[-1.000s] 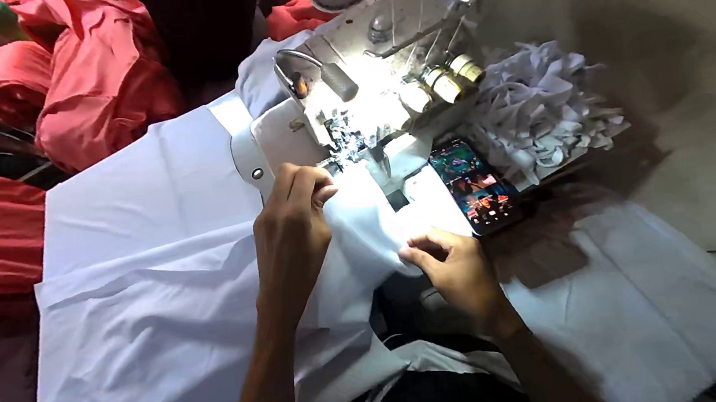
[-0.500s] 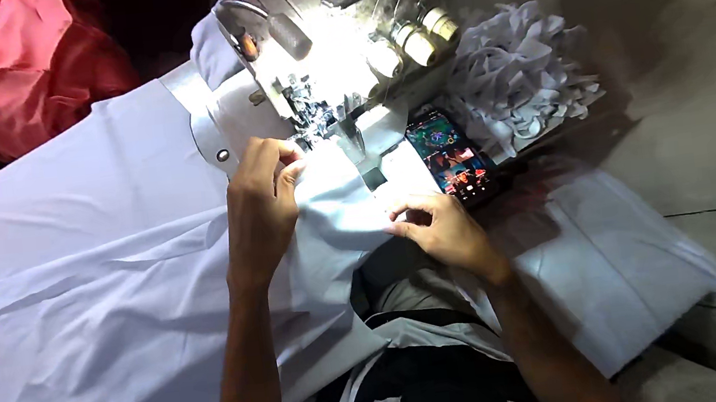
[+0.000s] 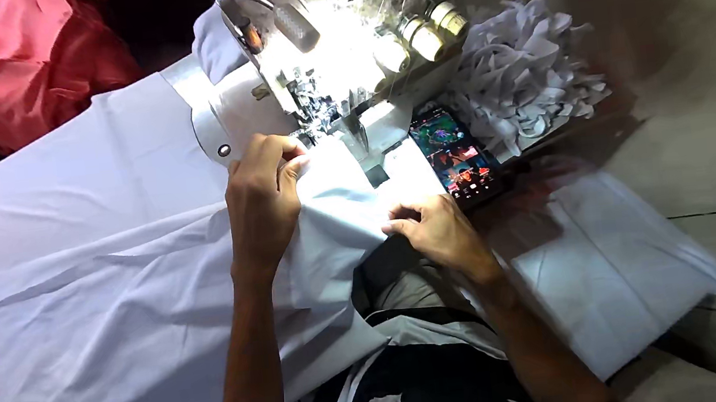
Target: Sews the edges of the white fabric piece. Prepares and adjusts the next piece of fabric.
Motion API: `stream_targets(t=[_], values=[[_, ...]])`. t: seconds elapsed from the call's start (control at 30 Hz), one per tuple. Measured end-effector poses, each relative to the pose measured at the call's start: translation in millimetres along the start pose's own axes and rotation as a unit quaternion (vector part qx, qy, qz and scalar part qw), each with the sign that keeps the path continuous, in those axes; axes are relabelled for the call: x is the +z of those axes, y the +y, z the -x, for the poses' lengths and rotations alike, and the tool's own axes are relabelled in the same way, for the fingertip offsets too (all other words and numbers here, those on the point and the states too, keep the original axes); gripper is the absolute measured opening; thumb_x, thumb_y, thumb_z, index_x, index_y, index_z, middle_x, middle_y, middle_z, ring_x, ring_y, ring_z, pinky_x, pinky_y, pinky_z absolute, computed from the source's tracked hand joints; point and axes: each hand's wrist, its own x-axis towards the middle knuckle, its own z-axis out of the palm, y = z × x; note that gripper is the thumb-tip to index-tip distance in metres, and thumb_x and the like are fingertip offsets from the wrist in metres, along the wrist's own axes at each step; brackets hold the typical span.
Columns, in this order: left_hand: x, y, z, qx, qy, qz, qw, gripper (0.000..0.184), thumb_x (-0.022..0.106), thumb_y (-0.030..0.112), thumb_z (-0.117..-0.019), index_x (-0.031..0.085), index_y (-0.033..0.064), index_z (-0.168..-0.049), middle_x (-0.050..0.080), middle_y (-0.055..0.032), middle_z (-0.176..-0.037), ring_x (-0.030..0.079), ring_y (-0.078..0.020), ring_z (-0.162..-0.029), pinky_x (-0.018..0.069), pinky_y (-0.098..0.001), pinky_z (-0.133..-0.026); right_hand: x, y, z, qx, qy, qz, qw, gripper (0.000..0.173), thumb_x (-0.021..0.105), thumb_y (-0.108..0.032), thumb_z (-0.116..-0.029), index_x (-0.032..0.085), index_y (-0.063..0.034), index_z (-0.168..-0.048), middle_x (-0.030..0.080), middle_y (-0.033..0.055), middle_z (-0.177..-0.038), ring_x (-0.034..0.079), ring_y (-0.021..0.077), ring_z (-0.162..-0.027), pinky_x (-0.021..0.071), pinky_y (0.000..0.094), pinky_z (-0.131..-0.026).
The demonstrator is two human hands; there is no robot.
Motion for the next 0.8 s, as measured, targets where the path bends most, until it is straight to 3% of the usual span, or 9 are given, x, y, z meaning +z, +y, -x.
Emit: stream_targets(t=[0.1,0.17,0.27,0.37,0.47,0.6,0.7,0.8], values=[[-0.3,-0.1,1.3,0.002,0.007,0.009,1.0,0.015,0.06,0.019,-0.1033,0.067,0.0077,-0.11,0.065,-0.0065,-0.102,0.058,-0.0185,-0.077,0.0454,-0.0395,-0.069,1.0,2.9,-0.1,0.008,-0.005,-0.043,0.999,0.023,0.079,-0.018,-0.0866,0.071,-0.0168,-0.109,0.072,-0.0082,-0.081,0.062,0.0025,-0.068,0.0521,0.0256,-0.068],[-1.1,0.6,1.5,0.006,0.007,0.008,1.0,0.015,0.06,0.019,-0.1035,0.067,0.0076,-0.111,0.065,-0.0069,-0.102,0.059,-0.0188,-0.077,0.0462,-0.0395,-0.069,-2.2,5.7,1.4,0.003,-0.013,-0.066,0.998,0.025,0.075,-0.015,-0.0899,0.07,-0.0179,-0.114,0.073,-0.0091,-0.084,0.066,0.0005,-0.073,0.0551,0.0233,-0.072],[-2.1,0.7,1.6,0.01,0.006,0.012,1.0,0.016,0.06,0.02,-0.1036,0.067,0.0071,-0.11,0.066,-0.0073,-0.102,0.059,-0.0191,-0.078,0.0454,-0.04,-0.07,-9.4,7.9,4.9,-0.008,-0.015,-0.078,0.997,0.019,0.062,-0.011,-0.0981,0.07,-0.0163,-0.115,0.072,-0.0072,-0.085,0.066,0.0,-0.076,0.0556,0.0229,-0.075],[-1.6,0.4,2.6,0.008,0.008,0.012,1.0,0.016,0.06,0.021,-0.1038,0.067,0.0073,-0.11,0.066,-0.0072,-0.101,0.059,-0.0192,-0.079,0.0454,-0.0404,-0.071,-10.9,11.7,5.6,-0.009,-0.02,-0.089,0.996,0.019,0.055,-0.011,-0.1017,0.07,-0.0145,-0.114,0.071,-0.0068,-0.085,0.061,-0.0015,-0.069,0.0515,0.0188,-0.068],[-1.6,1.2,4.3,0.005,0.007,0.013,1.0,0.016,0.06,0.02,-0.1038,0.067,0.0077,-0.11,0.065,-0.007,-0.102,0.059,-0.019,-0.079,0.0458,-0.0409,-0.071,-10.1,11.2,4.4,0.005,-0.032,-0.09,0.995,0.019,0.065,-0.016,-0.0968,0.07,-0.0157,-0.115,0.073,-0.0076,-0.086,0.063,-0.0019,-0.071,0.0534,0.0191,-0.07],[-1.7,2.1,5.7,0.0,0.005,0.017,1.0,0.014,0.06,0.02,-0.1037,0.066,0.0085,-0.11,0.066,-0.0062,-0.103,0.059,-0.019,-0.08,0.0456,-0.0407,-0.072,-1.9,2.8,3.2,0.042,-0.014,-0.058,0.997,0.023,0.081,-0.026,-0.0865,0.073,-0.017,-0.106,0.071,-0.0089,-0.081,0.058,-0.0005,-0.064,0.0497,0.0221,-0.064],[-0.2,1.6,7.0,-0.003,0.006,0.024,1.0,0.015,0.06,0.02,-0.1036,0.067,0.0087,-0.111,0.066,-0.0062,-0.104,0.059,-0.0181,-0.079,0.0456,-0.0396,-0.07,3.8,-3.4,3.6,0.057,0.01,-0.022,0.998,0.023,0.082,-0.026,-0.0845,0.075,-0.014,-0.103,0.071,-0.0053,-0.08,0.061,0.0049,-0.066,0.0518,0.0302,-0.067],[0.3,2.9,6.5,-0.003,0.011,0.029,1.0,0.015,0.06,0.02,-0.1033,0.067,0.0089,-0.111,0.066,-0.0055,-0.104,0.059,-0.0166,-0.079,0.0456,-0.038,-0.07,4.0,-6.6,3.0,0.061,0.013,-0.01,0.998,0.021,0.081,-0.024,-0.0845,0.076,-0.0127,-0.101,0.07,-0.0042,-0.079,0.06,0.0067,-0.067,0.0509,0.0326,-0.069]])
